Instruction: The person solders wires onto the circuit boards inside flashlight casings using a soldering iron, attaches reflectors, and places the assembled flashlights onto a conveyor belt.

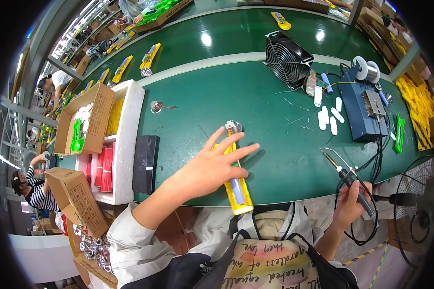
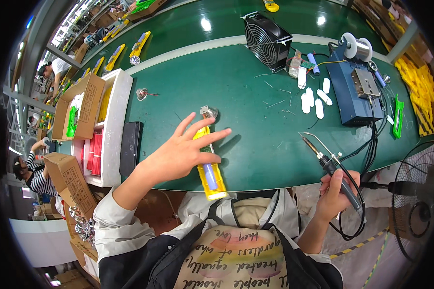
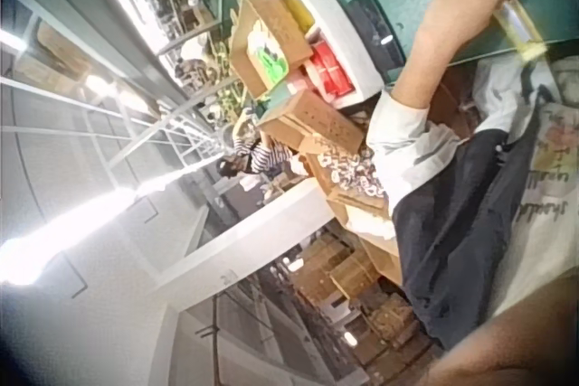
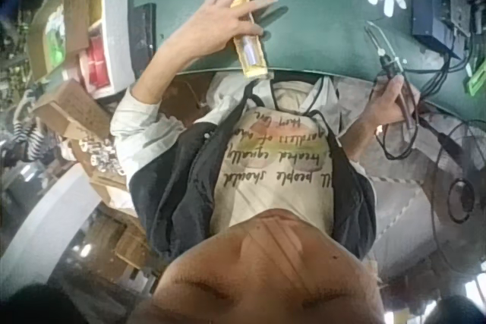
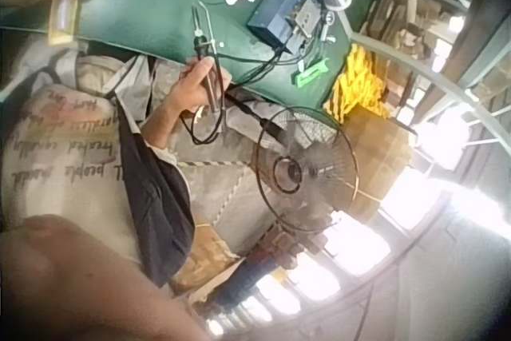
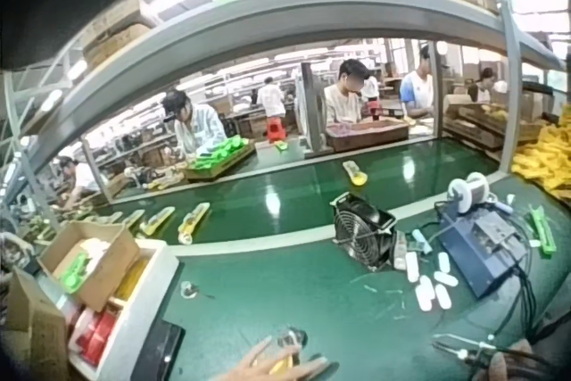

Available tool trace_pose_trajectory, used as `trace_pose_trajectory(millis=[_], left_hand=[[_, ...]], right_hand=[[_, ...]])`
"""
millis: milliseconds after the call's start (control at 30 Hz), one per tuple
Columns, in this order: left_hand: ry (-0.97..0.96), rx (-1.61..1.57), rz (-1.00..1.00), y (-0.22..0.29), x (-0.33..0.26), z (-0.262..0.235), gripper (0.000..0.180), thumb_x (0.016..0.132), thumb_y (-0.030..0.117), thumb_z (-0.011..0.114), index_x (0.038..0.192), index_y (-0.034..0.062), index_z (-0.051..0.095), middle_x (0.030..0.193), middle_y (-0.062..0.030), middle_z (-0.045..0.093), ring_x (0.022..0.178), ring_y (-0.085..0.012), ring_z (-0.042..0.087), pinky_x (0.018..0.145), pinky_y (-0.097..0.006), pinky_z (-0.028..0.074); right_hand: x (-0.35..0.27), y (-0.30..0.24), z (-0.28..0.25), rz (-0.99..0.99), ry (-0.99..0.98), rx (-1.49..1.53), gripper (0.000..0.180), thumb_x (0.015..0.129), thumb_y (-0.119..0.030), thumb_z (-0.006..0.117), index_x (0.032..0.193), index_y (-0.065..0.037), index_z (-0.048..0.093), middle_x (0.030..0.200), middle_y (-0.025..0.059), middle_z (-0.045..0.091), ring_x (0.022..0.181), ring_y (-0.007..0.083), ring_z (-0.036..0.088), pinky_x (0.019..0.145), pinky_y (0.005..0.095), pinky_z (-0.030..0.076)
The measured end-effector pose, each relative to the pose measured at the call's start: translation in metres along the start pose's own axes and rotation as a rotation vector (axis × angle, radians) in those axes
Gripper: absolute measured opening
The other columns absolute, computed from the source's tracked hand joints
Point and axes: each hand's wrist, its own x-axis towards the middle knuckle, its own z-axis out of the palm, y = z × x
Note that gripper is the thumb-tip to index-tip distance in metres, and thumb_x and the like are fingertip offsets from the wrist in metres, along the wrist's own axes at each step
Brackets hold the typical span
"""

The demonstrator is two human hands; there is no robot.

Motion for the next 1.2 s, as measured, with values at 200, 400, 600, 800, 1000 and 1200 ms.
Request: trace_pose_trajectory(millis=[200, 400, 600, 800, 1000, 1200], left_hand=[[0.489, -0.273, -0.570, 0.018, -0.033, 0.023, 0.047, 0.065, -0.004, 0.054, 0.110, 0.0043, 0.046, 0.116, -0.0151, 0.041, 0.106, -0.0285, 0.043, 0.090, -0.039, 0.035], [0.647, -0.608, -0.996, 0.074, -0.018, 0.054, 0.055, 0.066, 0.010, 0.066, 0.112, -0.0013, 0.038, 0.103, -0.0102, 0.044, 0.079, -0.0154, 0.048, 0.062, -0.026, 0.042], [0.571, -0.489, -0.900, 0.057, -0.031, 0.056, 0.052, 0.061, 0.006, 0.068, 0.106, 0.0007, 0.044, 0.096, -0.0114, 0.051, 0.080, -0.0203, 0.052, 0.067, -0.028, 0.043], [0.503, -0.571, -0.697, 0.035, -0.056, 0.041, 0.034, 0.064, -0.001, 0.061, 0.097, 0.0023, 0.053, 0.102, -0.0123, 0.055, 0.091, -0.0271, 0.052, 0.079, -0.034, 0.041], [0.734, -0.574, -0.674, 0.036, -0.052, 0.056, 0.013, 0.065, 0.004, 0.064, 0.078, 0.0042, 0.062, 0.087, -0.0075, 0.061, 0.086, -0.0234, 0.054, 0.077, -0.032, 0.041], [0.838, -0.537, -0.692, 0.037, -0.043, 0.066, 0.011, 0.062, 0.003, 0.066, 0.072, 0.0054, 0.062, 0.070, -0.0041, 0.058, 0.071, -0.0212, 0.050, 0.067, -0.030, 0.040]], right_hand=[[0.000, 0.008, 0.000, 0.034, -0.036, -0.088, 0.015, 0.075, -0.004, 0.059, 0.076, -0.002, 0.044, 0.052, 0.0059, 0.051, 0.036, 0.0046, 0.041, 0.034, 0.0152, 0.031], [-0.001, 0.009, 0.005, 0.019, -0.123, -0.092, 0.017, 0.073, -0.003, 0.061, 0.075, -0.001, 0.044, 0.051, 0.0075, 0.052, 0.037, 0.0055, 0.043, 0.035, 0.0158, 0.033], [-0.006, 0.003, 0.011, 0.042, -0.091, -0.065, 0.017, 0.075, -0.004, 0.060, 0.075, -0.001, 0.043, 0.051, 0.0080, 0.052, 0.035, 0.0057, 0.041, 0.034, 0.0159, 0.031], [-0.010, -0.007, 0.006, -0.140, -0.045, -0.084, 0.017, 0.077, -0.010, 0.056, 0.077, -0.002, 0.041, 0.047, 0.0041, 0.045, 0.032, 0.0056, 0.036, 0.031, 0.0155, 0.027], [-0.010, -0.019, 0.019, -0.140, -0.137, -0.118, 0.027, 0.079, -0.022, 0.056, 0.075, -0.002, 0.039, 0.045, 0.0039, 0.043, 0.031, 0.0048, 0.035, 0.030, 0.0150, 0.026], [-0.008, -0.026, 0.047, -0.115, -0.370, -0.074, 0.034, 0.076, -0.026, 0.060, 0.075, -0.001, 0.037, 0.047, 0.0054, 0.045, 0.032, 0.0047, 0.037, 0.031, 0.0148, 0.027]])
